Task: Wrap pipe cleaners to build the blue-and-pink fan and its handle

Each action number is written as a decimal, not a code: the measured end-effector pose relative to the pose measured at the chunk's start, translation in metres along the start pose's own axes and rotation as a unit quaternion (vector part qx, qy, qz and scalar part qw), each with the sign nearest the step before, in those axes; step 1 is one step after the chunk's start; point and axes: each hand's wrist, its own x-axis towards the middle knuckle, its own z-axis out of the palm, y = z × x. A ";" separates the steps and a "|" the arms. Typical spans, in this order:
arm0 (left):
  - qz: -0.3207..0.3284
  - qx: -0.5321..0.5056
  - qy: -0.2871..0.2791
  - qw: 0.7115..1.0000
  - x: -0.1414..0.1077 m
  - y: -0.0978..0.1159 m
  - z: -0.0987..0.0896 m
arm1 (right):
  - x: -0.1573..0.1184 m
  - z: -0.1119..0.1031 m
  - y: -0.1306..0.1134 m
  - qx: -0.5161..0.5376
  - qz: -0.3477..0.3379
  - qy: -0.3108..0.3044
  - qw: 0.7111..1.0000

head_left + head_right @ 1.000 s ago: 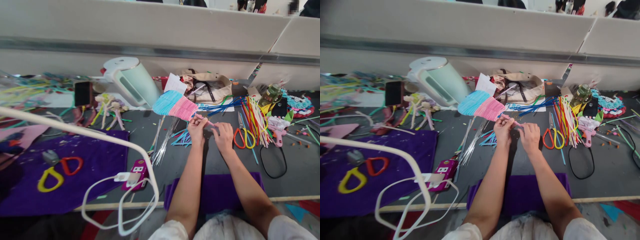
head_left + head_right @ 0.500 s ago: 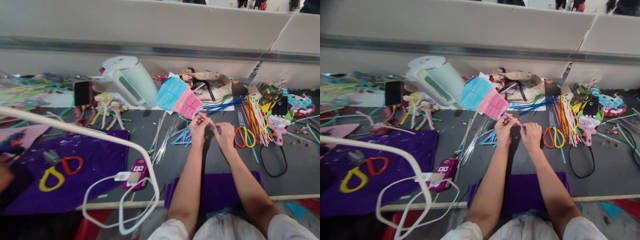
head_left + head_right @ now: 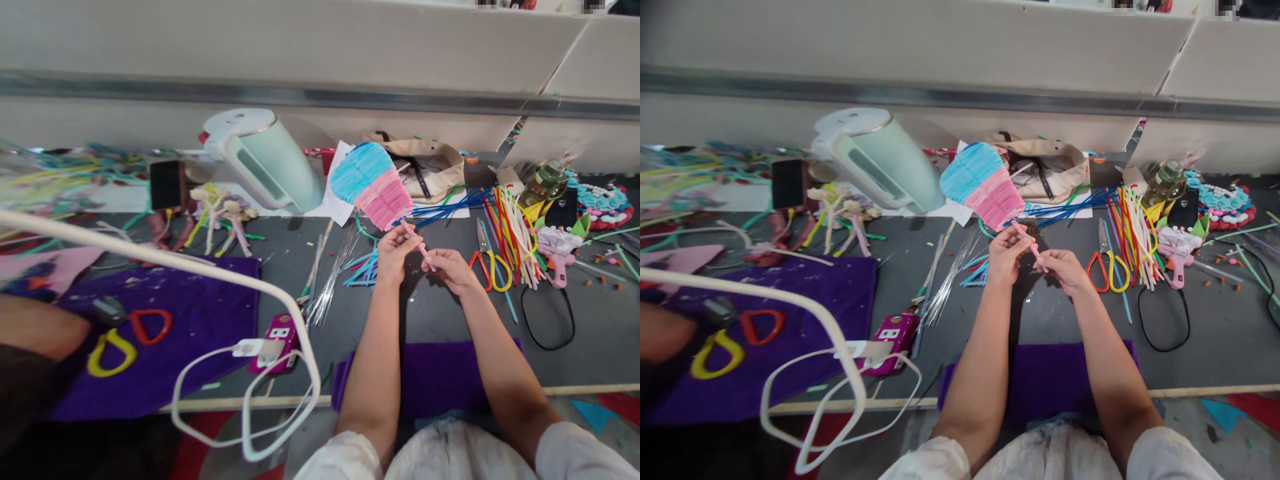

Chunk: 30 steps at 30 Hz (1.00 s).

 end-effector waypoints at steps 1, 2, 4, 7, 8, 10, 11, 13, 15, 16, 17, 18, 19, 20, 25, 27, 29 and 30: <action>-0.004 -0.004 0.000 1.000 0.000 0.000 0.000 | 0.000 0.000 0.000 0.010 0.004 -0.005 1.000; -0.006 -0.008 0.004 1.000 0.000 0.000 0.000 | -0.001 0.000 0.000 0.013 0.000 -0.004 1.000; -0.006 -0.012 0.020 1.000 0.001 0.000 0.002 | -0.001 0.001 0.000 -0.004 -0.029 0.016 0.999; -0.003 -0.024 0.057 0.998 0.001 -0.003 0.005 | 0.000 0.003 0.001 -0.078 -0.121 0.054 0.988; -0.003 -0.031 0.068 0.997 0.002 -0.005 0.006 | -0.001 0.003 0.001 -0.121 -0.157 0.060 0.978; -0.002 -0.046 0.089 0.995 0.002 -0.006 0.007 | -0.002 0.004 0.002 -0.233 -0.233 0.072 0.941; -0.004 -0.052 0.096 0.994 0.001 -0.007 0.008 | -0.002 0.004 0.002 -0.296 -0.270 0.081 0.913; -0.009 -0.060 0.103 0.993 0.001 -0.007 0.008 | -0.004 0.005 0.003 -0.411 -0.333 0.107 0.842; -0.012 -0.065 0.105 0.992 0.000 -0.006 0.009 | -0.005 0.006 0.004 -0.490 -0.375 0.125 0.777; -0.011 -0.068 0.106 0.992 0.000 -0.006 0.009 | -0.006 0.006 0.004 -0.515 -0.389 0.130 0.753; -0.010 -0.070 0.108 0.992 0.000 -0.006 0.009 | -0.006 0.006 0.005 -0.532 -0.400 0.132 0.735; -0.009 -0.072 0.110 0.991 0.000 -0.005 0.009 | -0.006 0.006 0.005 -0.543 -0.409 0.136 0.721; -0.008 -0.074 0.112 0.991 0.000 -0.005 0.009 | -0.006 0.007 0.005 -0.550 -0.416 0.142 0.710; -0.007 -0.075 0.113 0.991 0.000 -0.005 0.009 | -0.006 0.007 0.006 -0.553 -0.421 0.151 0.703; 0.008 -0.073 0.111 0.991 0.000 -0.007 0.011 | -0.005 0.008 0.010 -0.517 -0.407 0.217 0.721; 0.014 -0.068 0.113 0.991 0.000 -0.007 0.012 | -0.005 0.010 0.011 -0.471 -0.373 0.237 0.763; 0.018 -0.062 0.114 0.991 -0.001 -0.006 0.012 | -0.004 0.012 0.011 -0.397 -0.325 0.241 0.824; 0.020 -0.059 0.113 0.992 -0.001 -0.006 0.012 | -0.004 0.013 0.011 -0.348 -0.299 0.236 0.857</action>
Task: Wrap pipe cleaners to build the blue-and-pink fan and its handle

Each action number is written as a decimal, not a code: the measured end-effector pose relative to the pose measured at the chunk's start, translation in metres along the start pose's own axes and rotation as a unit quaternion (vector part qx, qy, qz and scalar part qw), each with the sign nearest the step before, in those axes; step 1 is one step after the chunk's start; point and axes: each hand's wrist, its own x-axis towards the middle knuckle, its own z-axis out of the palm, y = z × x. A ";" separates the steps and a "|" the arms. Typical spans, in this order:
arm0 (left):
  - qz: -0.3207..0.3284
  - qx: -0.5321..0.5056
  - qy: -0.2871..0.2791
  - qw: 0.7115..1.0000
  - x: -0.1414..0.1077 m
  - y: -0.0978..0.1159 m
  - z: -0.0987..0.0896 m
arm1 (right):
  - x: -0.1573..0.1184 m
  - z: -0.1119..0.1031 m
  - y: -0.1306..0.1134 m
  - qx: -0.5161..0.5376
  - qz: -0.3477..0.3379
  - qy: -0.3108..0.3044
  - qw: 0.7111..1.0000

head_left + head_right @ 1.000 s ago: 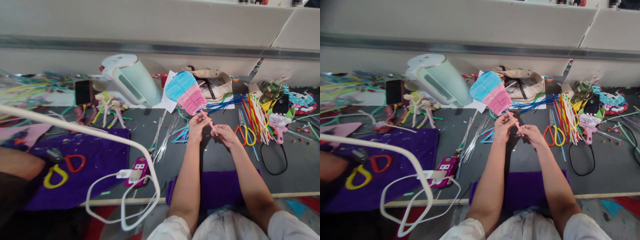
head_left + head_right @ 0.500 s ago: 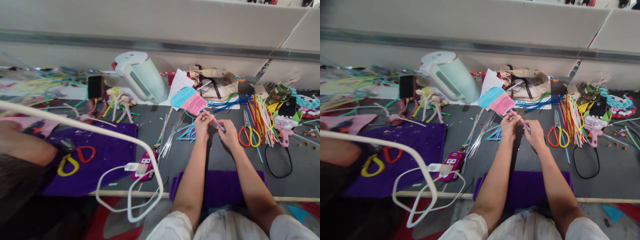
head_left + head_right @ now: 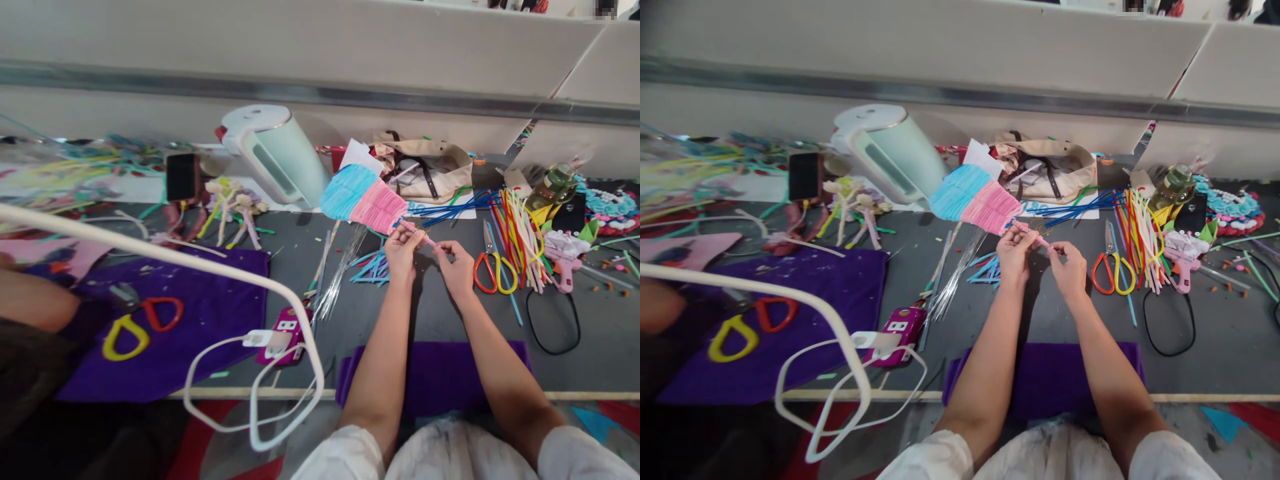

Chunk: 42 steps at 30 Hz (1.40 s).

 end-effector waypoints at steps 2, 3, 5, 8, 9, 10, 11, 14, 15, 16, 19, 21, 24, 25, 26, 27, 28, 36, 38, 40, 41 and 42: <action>0.005 0.002 -0.003 1.000 0.000 0.001 0.000 | 0.002 0.002 -0.001 0.115 0.086 -0.013 0.990; 0.007 0.003 -0.005 1.000 -0.001 0.002 0.000 | 0.003 0.002 0.000 0.173 0.128 -0.020 0.976; 0.009 0.006 -0.011 1.000 -0.001 0.002 0.000 | 0.005 0.003 0.002 0.271 0.210 -0.040 0.938; 0.015 0.022 -0.021 0.999 -0.001 0.002 0.001 | 0.008 0.004 0.008 0.358 0.301 -0.078 0.880; 0.021 0.028 -0.022 0.999 0.000 0.002 0.001 | 0.008 0.004 0.009 0.365 0.314 -0.087 0.872; 0.028 0.033 -0.019 0.999 0.000 0.001 0.001 | 0.008 0.004 0.010 0.360 0.312 -0.091 0.874; 0.034 0.036 -0.014 0.999 0.001 0.001 0.001 | 0.007 0.005 0.010 0.343 0.295 -0.088 0.887; 0.044 0.033 0.010 0.998 0.003 0.000 0.000 | 0.003 0.005 0.006 0.211 0.173 -0.029 0.962; 0.041 0.028 0.018 0.999 0.003 0.000 -0.001 | 0.002 0.004 0.004 0.144 0.118 0.001 0.983; 0.036 0.022 0.026 0.999 0.004 0.000 -0.002 | 0.001 0.003 0.003 0.072 0.062 0.026 0.995; 0.014 0.005 0.051 0.999 0.004 0.000 -0.003 | -0.002 -0.001 0.000 -0.115 -0.082 0.051 0.989; 0.005 0.002 0.058 0.998 0.004 0.000 -0.003 | -0.002 -0.003 0.001 -0.188 -0.140 0.035 0.972; 0.001 0.003 0.051 0.999 0.003 0.000 -0.003 | -0.002 -0.005 0.003 -0.239 -0.176 0.025 0.955; -0.002 0.004 0.047 0.999 0.002 0.000 -0.003 | -0.002 -0.005 0.003 -0.246 -0.181 0.026 0.952; -0.006 0.005 0.045 0.999 0.002 0.000 -0.002 | -0.001 -0.005 0.004 -0.251 -0.184 0.028 0.950; -0.011 0.006 0.042 0.999 0.001 0.000 -0.002 | -0.001 -0.005 0.005 -0.255 -0.187 0.031 0.948; -0.015 0.007 0.041 0.999 0.001 0.000 -0.002 | 0.000 -0.005 0.006 -0.258 -0.189 0.034 0.947; -0.010 -0.004 0.023 1.000 -0.002 0.003 0.001 | 0.002 -0.005 0.008 -0.247 -0.166 0.027 0.954; -0.005 0.004 0.013 1.000 -0.001 0.003 0.001 | 0.002 -0.004 0.007 -0.210 -0.137 0.022 0.968; 0.000 0.020 0.002 1.000 0.000 0.005 -0.001 | 0.003 -0.003 0.006 -0.141 -0.088 0.011 0.986; 0.003 0.028 -0.003 1.000 0.000 0.005 -0.002 | 0.004 -0.002 0.005 -0.092 -0.054 0.000 0.994; 0.007 0.034 -0.009 0.999 0.001 0.006 -0.003 | 0.004 -0.001 0.005 -0.035 -0.012 -0.015 0.999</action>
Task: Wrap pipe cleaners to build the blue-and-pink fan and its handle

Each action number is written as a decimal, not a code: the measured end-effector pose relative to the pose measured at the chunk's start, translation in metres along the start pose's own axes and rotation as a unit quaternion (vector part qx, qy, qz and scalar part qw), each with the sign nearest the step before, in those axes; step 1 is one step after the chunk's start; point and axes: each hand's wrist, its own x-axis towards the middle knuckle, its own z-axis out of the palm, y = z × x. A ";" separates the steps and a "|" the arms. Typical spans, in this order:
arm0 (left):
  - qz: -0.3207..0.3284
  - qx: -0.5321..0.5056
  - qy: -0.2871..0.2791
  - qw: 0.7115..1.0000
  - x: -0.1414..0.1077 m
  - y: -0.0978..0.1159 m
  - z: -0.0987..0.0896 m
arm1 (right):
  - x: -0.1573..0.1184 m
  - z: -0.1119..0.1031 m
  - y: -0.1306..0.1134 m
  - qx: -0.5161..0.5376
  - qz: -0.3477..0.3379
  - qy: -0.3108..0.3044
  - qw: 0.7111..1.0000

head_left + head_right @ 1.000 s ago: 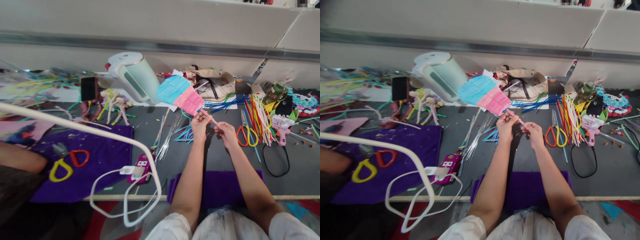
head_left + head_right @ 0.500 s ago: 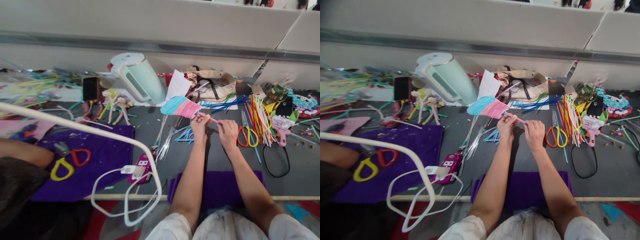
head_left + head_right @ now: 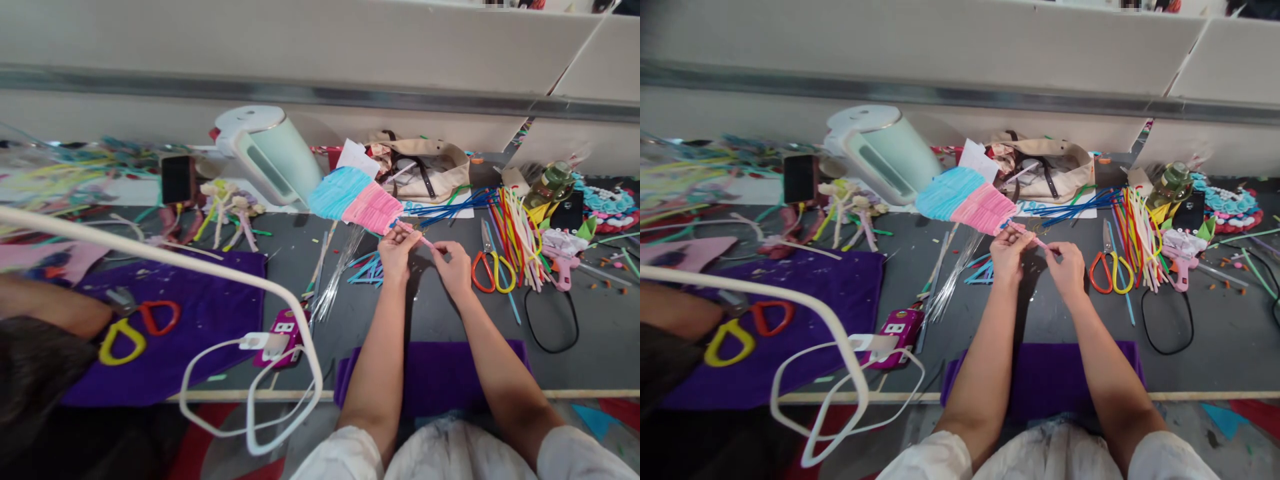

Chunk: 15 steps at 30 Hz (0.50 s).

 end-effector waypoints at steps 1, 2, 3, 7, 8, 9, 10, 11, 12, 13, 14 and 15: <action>0.004 0.005 -0.005 1.000 0.001 0.001 -0.001 | 0.001 0.000 0.000 0.065 0.048 -0.022 0.996; 0.008 0.010 -0.011 1.000 0.002 0.002 -0.003 | 0.002 0.000 0.000 0.134 0.101 -0.050 0.985; 0.011 0.014 -0.017 1.000 0.003 0.003 -0.004 | 0.003 -0.001 0.000 0.202 0.155 -0.082 0.964; 0.020 0.027 -0.057 0.998 0.005 0.005 -0.008 | 0.005 -0.006 0.002 0.390 0.320 -0.186 0.843; 0.022 0.029 -0.070 0.997 0.006 0.005 -0.009 | 0.005 -0.007 0.002 0.415 0.341 -0.202 0.819; 0.025 0.030 -0.081 0.996 0.006 0.005 -0.010 | 0.005 -0.007 0.002 0.436 0.356 -0.216 0.798; 0.027 0.031 -0.090 0.995 0.006 0.006 -0.011 | 0.004 -0.007 0.002 0.456 0.365 -0.228 0.779; 0.029 0.032 -0.098 0.994 0.006 0.006 -0.012 | 0.004 -0.007 0.002 0.476 0.369 -0.242 0.761; 0.029 0.032 -0.105 0.993 0.006 0.006 -0.013 | 0.003 -0.007 0.002 0.494 0.371 -0.257 0.743; 0.029 0.031 -0.112 0.993 0.006 0.006 -0.014 | 0.003 -0.006 0.001 0.509 0.370 -0.275 0.727; 0.029 0.029 -0.119 0.992 0.006 0.006 -0.015 | 0.002 -0.005 0.001 0.519 0.367 -0.291 0.715; 0.028 0.027 -0.123 0.992 0.006 0.006 -0.015 | 0.002 -0.005 0.000 0.521 0.360 -0.302 0.712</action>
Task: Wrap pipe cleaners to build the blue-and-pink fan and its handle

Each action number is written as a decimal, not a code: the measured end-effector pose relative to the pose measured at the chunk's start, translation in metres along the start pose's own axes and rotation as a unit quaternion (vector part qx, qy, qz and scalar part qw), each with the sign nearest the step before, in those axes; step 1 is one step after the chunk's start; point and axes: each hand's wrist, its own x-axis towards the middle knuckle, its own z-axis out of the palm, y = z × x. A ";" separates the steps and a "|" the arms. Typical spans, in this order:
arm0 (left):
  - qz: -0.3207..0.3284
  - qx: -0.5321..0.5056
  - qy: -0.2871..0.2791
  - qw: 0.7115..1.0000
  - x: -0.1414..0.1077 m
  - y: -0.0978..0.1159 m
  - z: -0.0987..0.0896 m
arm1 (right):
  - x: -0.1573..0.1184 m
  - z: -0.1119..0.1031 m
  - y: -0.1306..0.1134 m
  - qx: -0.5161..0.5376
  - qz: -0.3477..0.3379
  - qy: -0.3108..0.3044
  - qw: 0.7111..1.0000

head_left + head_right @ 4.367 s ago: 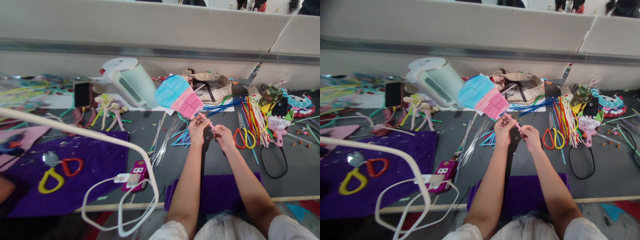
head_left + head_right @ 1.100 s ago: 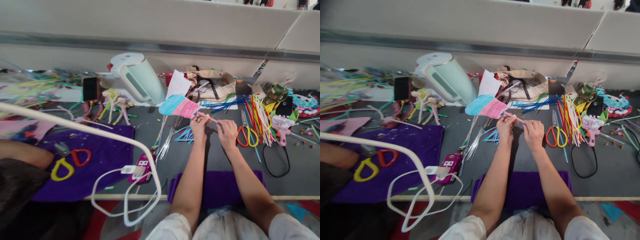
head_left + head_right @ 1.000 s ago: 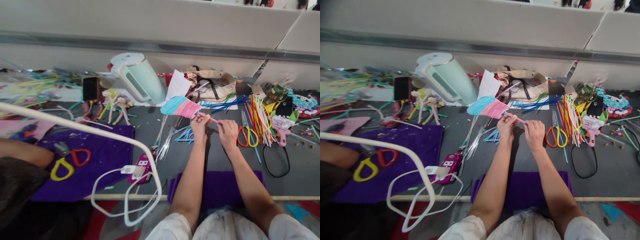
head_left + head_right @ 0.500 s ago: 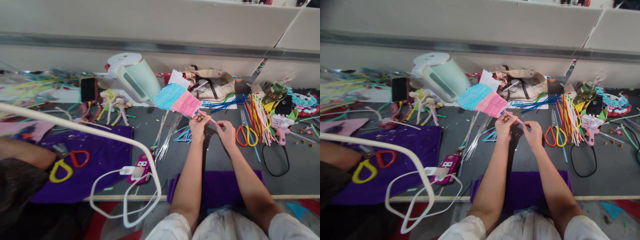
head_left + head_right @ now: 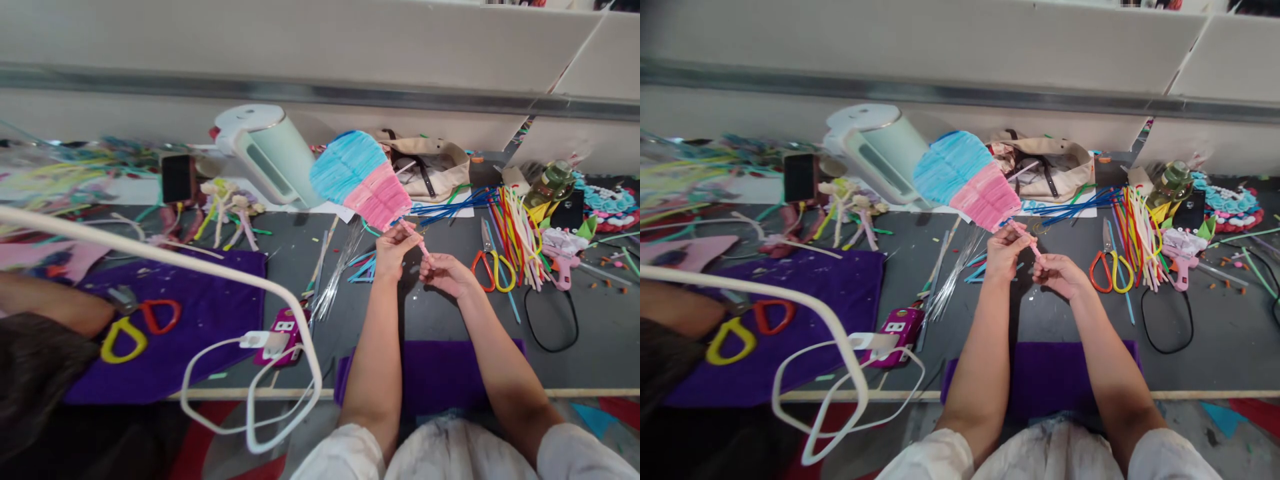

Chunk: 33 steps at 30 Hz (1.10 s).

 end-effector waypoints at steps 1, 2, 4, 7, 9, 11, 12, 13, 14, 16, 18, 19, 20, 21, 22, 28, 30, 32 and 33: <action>-0.001 -0.002 -0.001 1.000 0.000 0.000 0.000 | 0.000 0.001 0.000 -0.013 -0.003 -0.003 1.000; -0.002 -0.003 0.004 1.000 0.001 -0.001 -0.001 | 0.001 0.002 0.001 -0.034 -0.015 0.006 0.999; -0.003 -0.004 0.029 1.000 0.003 -0.001 -0.001 | 0.001 0.004 0.001 -0.100 -0.063 0.052 0.992; -0.014 -0.011 0.074 0.997 0.004 -0.002 0.001 | 0.002 0.007 0.002 -0.250 -0.178 0.137 0.942; -0.026 -0.019 0.095 0.995 0.004 -0.003 0.003 | 0.001 0.009 0.002 -0.383 -0.268 0.182 0.865; -0.033 -0.024 0.108 0.993 0.003 -0.002 0.005 | 0.000 0.009 0.004 -0.516 -0.340 0.211 0.757; -0.033 -0.025 0.113 0.993 0.003 -0.002 0.006 | -0.001 0.009 0.004 -0.572 -0.364 0.221 0.701; -0.031 -0.023 0.116 0.992 0.002 -0.002 0.008 | -0.002 0.008 0.005 -0.618 -0.380 0.229 0.649; -0.028 -0.020 0.118 0.992 0.001 -0.001 0.009 | -0.002 0.007 0.005 -0.654 -0.390 0.236 0.604; -0.017 -0.013 0.118 0.993 0.000 -0.001 0.012 | -0.004 0.006 0.004 -0.700 -0.400 0.247 0.538; -0.008 -0.009 0.116 0.993 -0.001 -0.001 0.013 | -0.005 0.005 0.004 -0.721 -0.407 0.254 0.500; -0.004 -0.008 0.115 0.993 -0.001 -0.001 0.013 | -0.005 0.005 0.003 -0.725 -0.410 0.257 0.491; -0.001 -0.008 0.114 0.993 -0.001 -0.001 0.013 | -0.006 0.006 0.003 -0.725 -0.413 0.260 0.486; 0.001 -0.007 0.113 0.994 -0.001 -0.002 0.013 | -0.006 0.006 0.003 -0.724 -0.414 0.261 0.486; 0.002 -0.006 0.113 0.994 0.000 -0.003 0.013 | -0.006 0.007 0.003 -0.720 -0.415 0.262 0.491; 0.001 0.001 0.110 0.994 0.002 -0.006 0.008 | -0.002 0.009 0.006 -0.595 -0.393 0.279 0.643; 0.003 0.000 0.102 0.995 0.003 -0.007 0.007 | 0.001 0.008 0.006 -0.492 -0.356 0.282 0.743; 0.006 -0.001 0.092 0.996 0.003 -0.007 0.006 | 0.003 0.008 0.006 -0.374 -0.304 0.272 0.833; 0.008 -0.003 0.087 0.996 0.003 -0.007 0.006 | 0.003 0.008 0.005 -0.318 -0.278 0.264 0.867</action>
